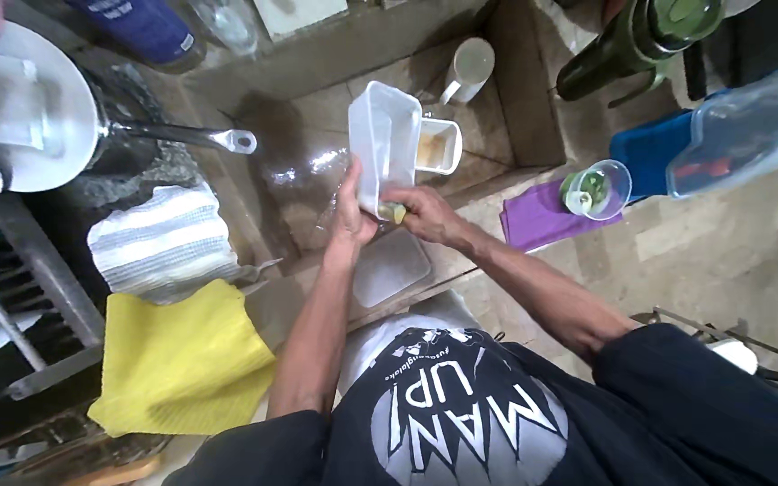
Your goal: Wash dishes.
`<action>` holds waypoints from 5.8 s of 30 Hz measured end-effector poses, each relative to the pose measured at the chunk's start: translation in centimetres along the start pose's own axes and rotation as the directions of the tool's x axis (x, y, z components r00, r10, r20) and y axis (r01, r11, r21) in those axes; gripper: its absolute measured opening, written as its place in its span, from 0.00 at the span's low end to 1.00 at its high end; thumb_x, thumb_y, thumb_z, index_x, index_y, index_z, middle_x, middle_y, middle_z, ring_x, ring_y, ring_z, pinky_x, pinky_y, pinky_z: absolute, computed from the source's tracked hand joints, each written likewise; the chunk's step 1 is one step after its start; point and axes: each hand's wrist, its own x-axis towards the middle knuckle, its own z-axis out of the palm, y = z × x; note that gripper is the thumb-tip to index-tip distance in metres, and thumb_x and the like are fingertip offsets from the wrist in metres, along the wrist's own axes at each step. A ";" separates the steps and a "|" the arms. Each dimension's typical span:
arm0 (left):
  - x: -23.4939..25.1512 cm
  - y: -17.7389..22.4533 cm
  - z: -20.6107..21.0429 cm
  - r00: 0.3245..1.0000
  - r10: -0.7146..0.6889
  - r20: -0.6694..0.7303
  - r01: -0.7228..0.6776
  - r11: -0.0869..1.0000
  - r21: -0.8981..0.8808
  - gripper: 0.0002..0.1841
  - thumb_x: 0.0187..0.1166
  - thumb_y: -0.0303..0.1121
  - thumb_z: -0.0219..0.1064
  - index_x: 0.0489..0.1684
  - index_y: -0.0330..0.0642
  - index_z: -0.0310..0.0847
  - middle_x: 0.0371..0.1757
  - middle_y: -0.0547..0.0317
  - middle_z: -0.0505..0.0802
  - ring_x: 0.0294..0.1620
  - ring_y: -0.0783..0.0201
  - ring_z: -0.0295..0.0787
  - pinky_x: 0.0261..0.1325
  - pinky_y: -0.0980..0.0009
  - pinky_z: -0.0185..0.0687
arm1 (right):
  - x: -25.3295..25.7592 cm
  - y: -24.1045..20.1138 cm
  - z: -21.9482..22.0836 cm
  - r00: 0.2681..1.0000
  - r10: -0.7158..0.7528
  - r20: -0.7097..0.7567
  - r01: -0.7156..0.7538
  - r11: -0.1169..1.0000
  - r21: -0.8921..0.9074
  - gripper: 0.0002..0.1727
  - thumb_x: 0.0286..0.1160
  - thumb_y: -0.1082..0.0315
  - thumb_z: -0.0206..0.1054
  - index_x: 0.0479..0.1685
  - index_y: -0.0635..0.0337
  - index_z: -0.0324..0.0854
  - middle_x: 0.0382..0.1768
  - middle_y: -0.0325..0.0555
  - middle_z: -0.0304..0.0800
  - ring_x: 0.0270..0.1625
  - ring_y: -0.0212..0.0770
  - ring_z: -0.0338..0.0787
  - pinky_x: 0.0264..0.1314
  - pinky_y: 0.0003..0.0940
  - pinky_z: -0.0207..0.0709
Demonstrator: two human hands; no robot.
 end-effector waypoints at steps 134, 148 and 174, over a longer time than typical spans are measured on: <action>15.7 -6.9 -1.3 0.891 -0.061 0.450 -0.430 -0.430 0.794 0.14 0.77 0.25 0.67 0.59 0.39 0.87 0.56 0.43 0.93 0.62 0.38 0.88 0.58 0.42 0.85 | -16.1 9.5 -7.4 0.679 0.676 -0.286 -0.586 0.734 0.344 0.21 0.67 0.66 0.73 0.62 0.58 0.83 0.47 0.48 0.92 0.46 0.38 0.92 0.50 0.42 0.88; 17.9 -1.4 -3.3 0.972 0.125 -0.197 -0.014 0.873 0.487 0.20 0.90 0.30 0.56 0.79 0.37 0.73 0.64 0.46 0.89 0.61 0.56 0.89 0.65 0.55 0.87 | -15.8 9.8 -7.7 0.674 0.689 -0.266 -0.607 0.722 0.332 0.21 0.67 0.65 0.73 0.61 0.58 0.83 0.48 0.47 0.92 0.46 0.37 0.92 0.49 0.41 0.88; 11.1 -0.3 0.8 0.953 0.096 -0.286 0.090 0.815 0.572 0.24 0.95 0.43 0.45 0.78 0.39 0.72 0.64 0.46 0.88 0.60 0.57 0.87 0.62 0.54 0.85 | 2.2 4.1 -7.4 0.817 0.437 -0.375 -0.063 0.716 0.695 0.33 0.58 0.80 0.79 0.71 0.62 0.80 0.60 0.50 0.90 0.56 0.41 0.92 0.56 0.40 0.91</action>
